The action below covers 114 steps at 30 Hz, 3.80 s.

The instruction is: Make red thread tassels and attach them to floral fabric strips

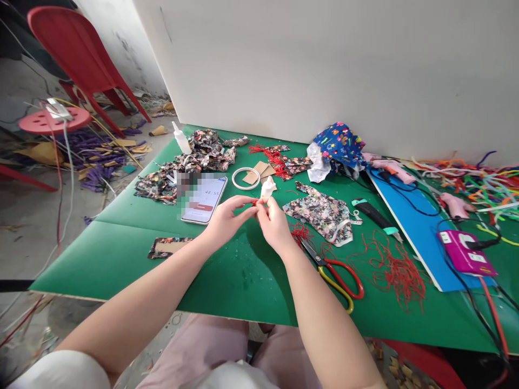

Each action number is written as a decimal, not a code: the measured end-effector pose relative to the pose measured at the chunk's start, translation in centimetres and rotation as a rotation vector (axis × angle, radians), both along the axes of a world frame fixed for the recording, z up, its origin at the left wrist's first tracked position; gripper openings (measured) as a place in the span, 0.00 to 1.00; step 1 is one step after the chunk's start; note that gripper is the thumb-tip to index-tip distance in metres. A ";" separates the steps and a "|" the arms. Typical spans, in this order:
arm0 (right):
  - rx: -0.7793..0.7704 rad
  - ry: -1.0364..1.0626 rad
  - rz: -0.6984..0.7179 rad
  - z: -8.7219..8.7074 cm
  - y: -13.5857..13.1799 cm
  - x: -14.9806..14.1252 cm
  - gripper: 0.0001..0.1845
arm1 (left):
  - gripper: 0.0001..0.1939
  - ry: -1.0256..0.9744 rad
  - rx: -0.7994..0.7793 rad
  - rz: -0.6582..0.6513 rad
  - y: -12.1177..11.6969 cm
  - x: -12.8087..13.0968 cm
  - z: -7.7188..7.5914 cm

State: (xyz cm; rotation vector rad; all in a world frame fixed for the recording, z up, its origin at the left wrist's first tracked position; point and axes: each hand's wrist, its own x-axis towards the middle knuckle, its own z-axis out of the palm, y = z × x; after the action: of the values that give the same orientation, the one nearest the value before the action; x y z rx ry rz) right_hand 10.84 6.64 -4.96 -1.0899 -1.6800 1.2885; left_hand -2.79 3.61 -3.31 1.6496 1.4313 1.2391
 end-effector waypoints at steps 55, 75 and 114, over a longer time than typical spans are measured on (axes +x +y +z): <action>-0.210 0.261 -0.043 1.7 0.8 1.1 0.12 | 0.11 0.166 -0.182 -0.228 -0.2 0.2 -0.3; -0.151 0.088 0.020 1.5 0.5 0.8 0.19 | 0.13 -0.508 -0.226 -0.010 0.0 0.1 0.6; -0.337 0.162 0.027 0.6 0.4 0.2 0.15 | 0.12 -0.023 -0.126 0.119 0.1 0.1 -0.7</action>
State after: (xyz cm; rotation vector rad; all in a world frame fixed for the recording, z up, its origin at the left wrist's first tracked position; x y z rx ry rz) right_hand 11.03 7.04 -4.38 -1.1202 -1.3936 1.6732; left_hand -2.66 3.75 -4.06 1.4803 1.5791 1.2020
